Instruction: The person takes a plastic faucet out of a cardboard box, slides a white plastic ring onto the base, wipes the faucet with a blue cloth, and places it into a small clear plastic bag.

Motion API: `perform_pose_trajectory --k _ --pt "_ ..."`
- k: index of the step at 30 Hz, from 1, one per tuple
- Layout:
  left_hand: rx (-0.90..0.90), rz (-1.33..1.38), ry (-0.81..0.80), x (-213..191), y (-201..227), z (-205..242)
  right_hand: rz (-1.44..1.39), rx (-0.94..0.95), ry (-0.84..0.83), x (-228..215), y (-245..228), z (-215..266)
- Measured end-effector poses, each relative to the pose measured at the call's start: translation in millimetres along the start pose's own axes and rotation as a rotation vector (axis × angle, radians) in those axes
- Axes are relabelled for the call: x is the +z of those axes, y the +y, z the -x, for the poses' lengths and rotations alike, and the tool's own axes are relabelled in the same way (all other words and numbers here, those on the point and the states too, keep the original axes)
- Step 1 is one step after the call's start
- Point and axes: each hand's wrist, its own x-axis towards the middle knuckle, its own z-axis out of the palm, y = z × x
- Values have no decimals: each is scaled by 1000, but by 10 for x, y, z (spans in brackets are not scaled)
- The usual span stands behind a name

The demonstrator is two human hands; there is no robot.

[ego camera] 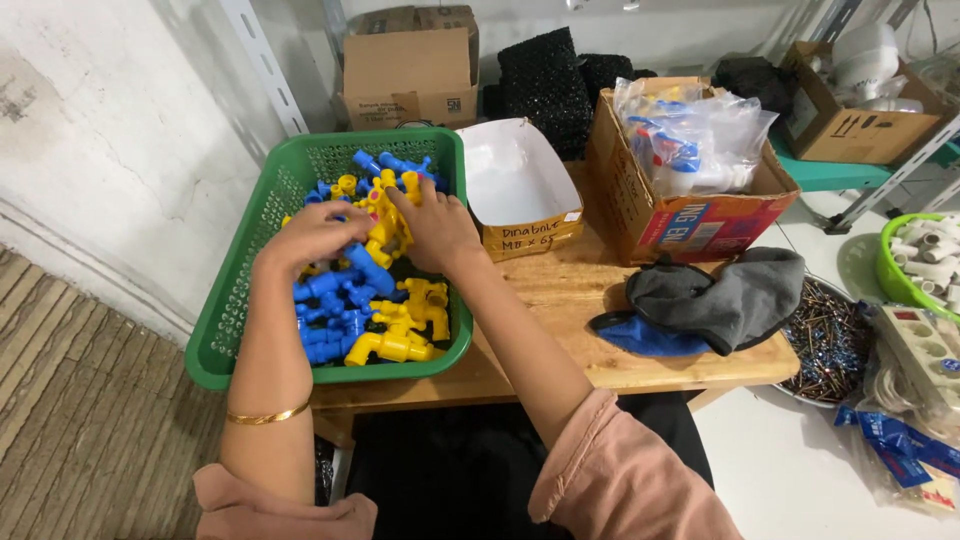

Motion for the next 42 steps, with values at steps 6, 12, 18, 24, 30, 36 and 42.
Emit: perform_pose_trajectory --k 6,12,18,24,30,36,42 --pt "172 -171 478 -123 -876 -868 -56 16 260 209 48 -45" --pt "41 -453 296 -102 -1321 -1117 50 -52 196 194 41 -43" --pt "78 -372 179 -153 -1322 -1126 87 -68 126 36 -50 68" --pt "-175 -542 63 -19 -661 -673 62 -52 100 -9 -62 82" --pt "-295 -819 -12 156 -970 -1113 119 -58 59 -36 -65 104" --pt "-236 -719 76 237 -849 -942 174 -42 -50 -33 -92 77" --pt "-200 -653 110 140 -964 -1014 146 -32 -120 -83 -89 54"
